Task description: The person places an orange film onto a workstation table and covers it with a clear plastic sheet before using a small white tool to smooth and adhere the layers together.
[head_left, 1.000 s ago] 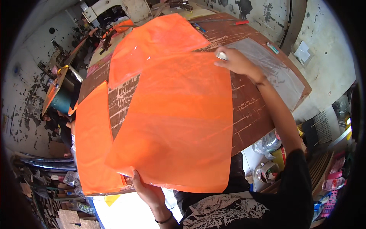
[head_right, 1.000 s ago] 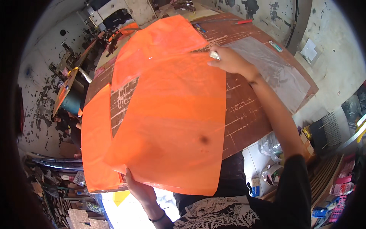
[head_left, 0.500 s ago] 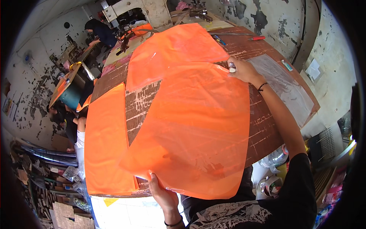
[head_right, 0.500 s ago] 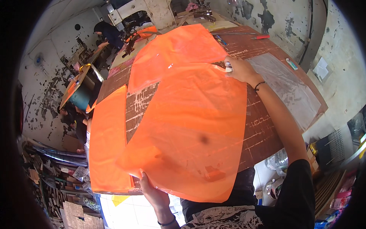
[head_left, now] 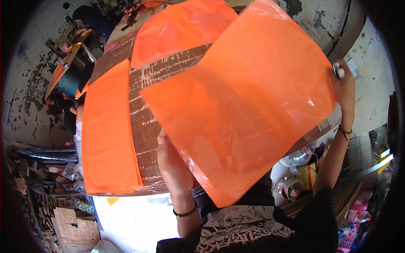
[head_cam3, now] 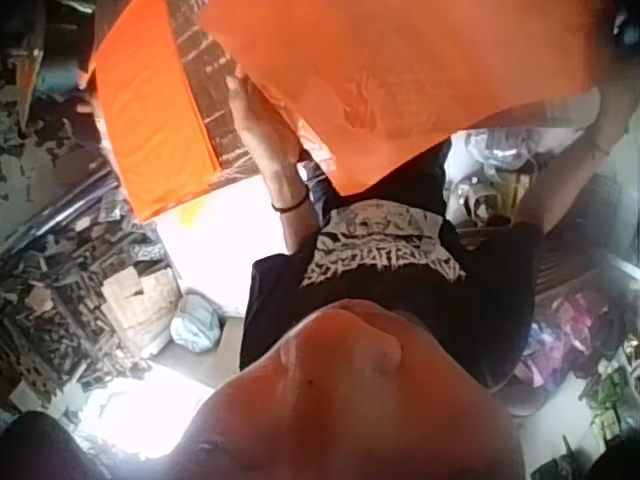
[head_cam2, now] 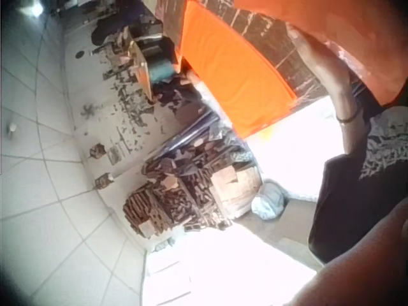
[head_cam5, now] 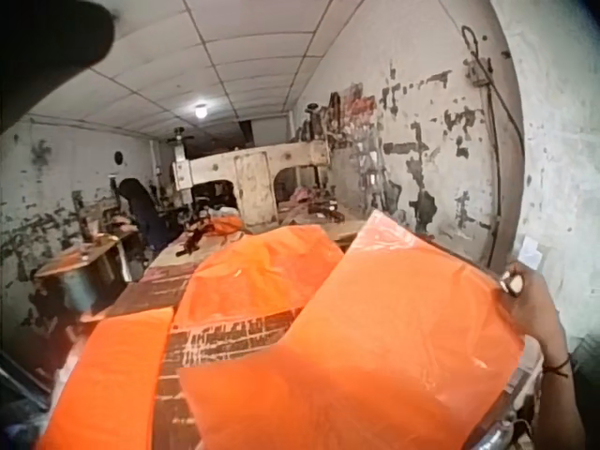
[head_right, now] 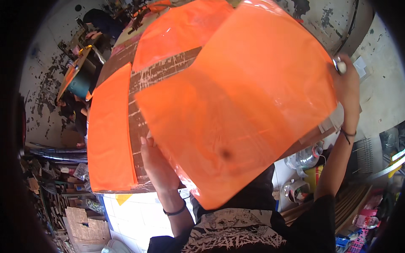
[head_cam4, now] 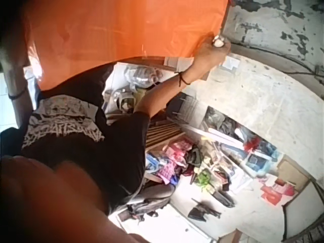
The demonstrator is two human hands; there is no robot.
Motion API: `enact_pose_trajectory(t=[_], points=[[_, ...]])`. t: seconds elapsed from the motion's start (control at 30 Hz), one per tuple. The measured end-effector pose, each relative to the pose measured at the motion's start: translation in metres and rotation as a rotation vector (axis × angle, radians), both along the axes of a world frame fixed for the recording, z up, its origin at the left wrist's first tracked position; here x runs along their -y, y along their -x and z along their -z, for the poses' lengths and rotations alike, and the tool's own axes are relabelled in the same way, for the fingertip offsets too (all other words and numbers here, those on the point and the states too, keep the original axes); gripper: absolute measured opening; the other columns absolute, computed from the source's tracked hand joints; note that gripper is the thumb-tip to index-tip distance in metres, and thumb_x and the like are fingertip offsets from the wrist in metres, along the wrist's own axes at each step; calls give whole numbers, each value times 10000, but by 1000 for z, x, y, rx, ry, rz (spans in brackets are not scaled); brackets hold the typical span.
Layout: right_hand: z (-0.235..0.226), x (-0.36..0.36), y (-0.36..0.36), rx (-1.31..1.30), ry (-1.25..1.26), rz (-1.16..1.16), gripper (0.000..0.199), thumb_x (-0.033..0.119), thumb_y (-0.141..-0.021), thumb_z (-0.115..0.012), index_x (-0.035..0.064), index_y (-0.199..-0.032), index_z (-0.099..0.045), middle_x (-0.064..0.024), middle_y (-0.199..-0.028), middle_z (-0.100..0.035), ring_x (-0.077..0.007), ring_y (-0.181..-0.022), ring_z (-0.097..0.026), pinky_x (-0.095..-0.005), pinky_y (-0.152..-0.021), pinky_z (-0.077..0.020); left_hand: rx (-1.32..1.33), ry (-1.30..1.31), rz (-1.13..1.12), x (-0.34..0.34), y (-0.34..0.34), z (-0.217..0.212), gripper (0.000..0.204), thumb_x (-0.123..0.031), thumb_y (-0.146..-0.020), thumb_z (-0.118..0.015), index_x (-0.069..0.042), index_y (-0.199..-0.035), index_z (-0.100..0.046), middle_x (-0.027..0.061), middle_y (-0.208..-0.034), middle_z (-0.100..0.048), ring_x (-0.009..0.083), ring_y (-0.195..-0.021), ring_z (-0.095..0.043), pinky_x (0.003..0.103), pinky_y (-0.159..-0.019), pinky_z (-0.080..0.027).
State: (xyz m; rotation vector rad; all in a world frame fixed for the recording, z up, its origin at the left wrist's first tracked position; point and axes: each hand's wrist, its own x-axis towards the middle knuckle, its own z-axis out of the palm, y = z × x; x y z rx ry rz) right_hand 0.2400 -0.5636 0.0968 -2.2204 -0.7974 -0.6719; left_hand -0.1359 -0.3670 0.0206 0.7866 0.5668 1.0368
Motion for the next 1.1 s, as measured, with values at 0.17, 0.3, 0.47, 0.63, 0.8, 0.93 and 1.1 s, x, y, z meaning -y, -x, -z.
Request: enact_pose_trajectory(t=[0.17, 0.3, 0.47, 0.63, 0.8, 0.93, 1.1], points=[[54, 74, -12, -302, 102, 188, 275, 179, -879, -634, 3, -1084, -578, -72, -807, -615, -134, -713, -559, -281, -682, -472, -346, -399, 199, 16, -10, 18, 591, -76, -913, -551, 60, -1420, -278, 163, -1398, -418, 254, -1283, -431, 373, -1087, -306], [84, 112, -4, -37, 10, 176, 265, 219, -912, -612, 10, -1072, -586, -49, -792, -610, -121, -687, -556, -288, -644, -467, -865, -942, 70, 2, -7, 13, 809, 53, -861, -577, 34, -1473, -47, 228, -1379, -420, 260, -1265, -453, 357, -1005, -412], [79, 124, 93, -365, -301, 179, 207, 237, -919, -609, 44, -982, -575, -43, -803, -582, -77, -577, -511, -227, -497, -404, -578, -360, 233, 30, 36, 4, 804, 51, -880, -574, -23, -1477, -41, 216, -1092, -604, 234, -881, -665, 273, -738, -541], [121, 131, 180, -990, -548, -367, 224, 235, -870, -657, 53, -896, -531, 22, -639, -467, -33, -446, -381, -181, -373, -247, -437, -81, 188, 85, 70, 19, 716, 36, -882, -582, -45, -1422, -119, 212, -1012, -617, 258, -781, -681, 361, -681, -593], [146, 92, 243, -1649, -357, -556, 219, 237, -919, -593, 49, -975, -496, -28, -674, -512, -98, -408, -433, -228, -364, -385, -315, 40, 86, 110, 67, 54, 381, 10, -916, -544, -44, -1147, -246, 208, -851, -645, 297, -753, -686, 410, -666, -608], [157, 75, 278, -2015, -394, -626, 238, 244, -987, -491, 74, -1132, -410, -69, -847, -545, -115, -562, -526, -271, -502, -484, -233, 29, 57, 120, 61, 75, 270, -37, -933, -536, -55, -1037, -287, 181, -781, -654, 291, -719, -680, 407, -656, -599], [175, 68, 288, -1970, -360, -718, 371, 237, -1000, -469, 61, -1307, -359, -90, -1094, -510, -111, -878, -510, -310, -786, -482, -231, 70, 368, 119, 51, 87, 296, -218, -973, -513, 67, -1051, -537, 125, -774, -634, 208, -726, -650, 331, -661, -553]])
